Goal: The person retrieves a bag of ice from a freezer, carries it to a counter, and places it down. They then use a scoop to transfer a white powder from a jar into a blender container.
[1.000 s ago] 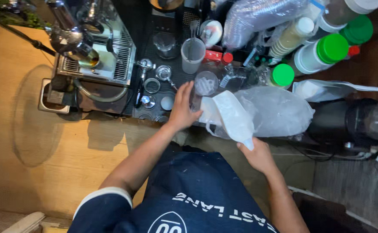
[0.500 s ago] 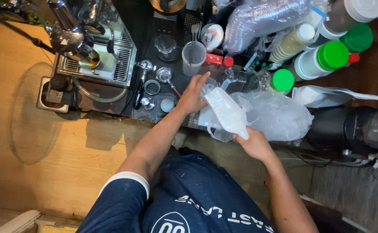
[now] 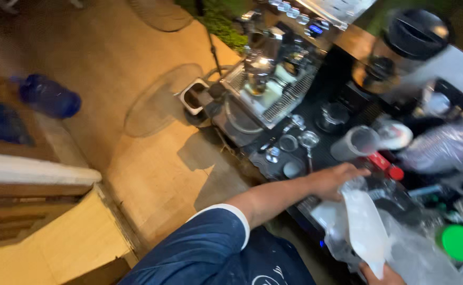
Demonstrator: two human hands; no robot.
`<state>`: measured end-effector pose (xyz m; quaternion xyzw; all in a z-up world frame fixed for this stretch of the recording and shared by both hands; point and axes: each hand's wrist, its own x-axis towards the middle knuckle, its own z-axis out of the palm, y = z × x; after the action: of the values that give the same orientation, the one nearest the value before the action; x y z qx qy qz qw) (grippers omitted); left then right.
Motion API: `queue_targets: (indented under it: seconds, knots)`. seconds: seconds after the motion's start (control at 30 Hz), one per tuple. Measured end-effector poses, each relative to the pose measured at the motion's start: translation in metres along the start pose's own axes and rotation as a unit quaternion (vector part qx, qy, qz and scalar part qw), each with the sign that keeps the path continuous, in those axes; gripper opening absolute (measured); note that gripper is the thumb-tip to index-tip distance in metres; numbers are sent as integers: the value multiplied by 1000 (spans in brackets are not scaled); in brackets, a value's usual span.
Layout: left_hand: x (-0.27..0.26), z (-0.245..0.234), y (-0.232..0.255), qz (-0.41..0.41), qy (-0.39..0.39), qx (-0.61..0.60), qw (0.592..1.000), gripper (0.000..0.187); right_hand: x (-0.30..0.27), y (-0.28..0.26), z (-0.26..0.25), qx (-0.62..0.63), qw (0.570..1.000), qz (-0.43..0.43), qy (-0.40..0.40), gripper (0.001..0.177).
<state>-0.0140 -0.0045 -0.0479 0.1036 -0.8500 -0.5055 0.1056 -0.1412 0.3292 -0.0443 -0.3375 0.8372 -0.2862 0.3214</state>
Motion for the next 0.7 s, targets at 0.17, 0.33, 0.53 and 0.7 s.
queue_targets:
  seconds: [0.17,0.33,0.53,0.7]
  knots:
    - [-1,1,8,19,-8,10,1000,118,13,9,4,28,999,31,17,40]
    - [0,-1,9,16,-13,26,999,118,14,3,2,51,998,43,23,40]
    - [5,1,7,17,-4,40,999,119,18,9,0,66,996,46,24,40]
    - [7,2,4,39,25,29,999,119,21,27,-1,72,996,40,20,40]
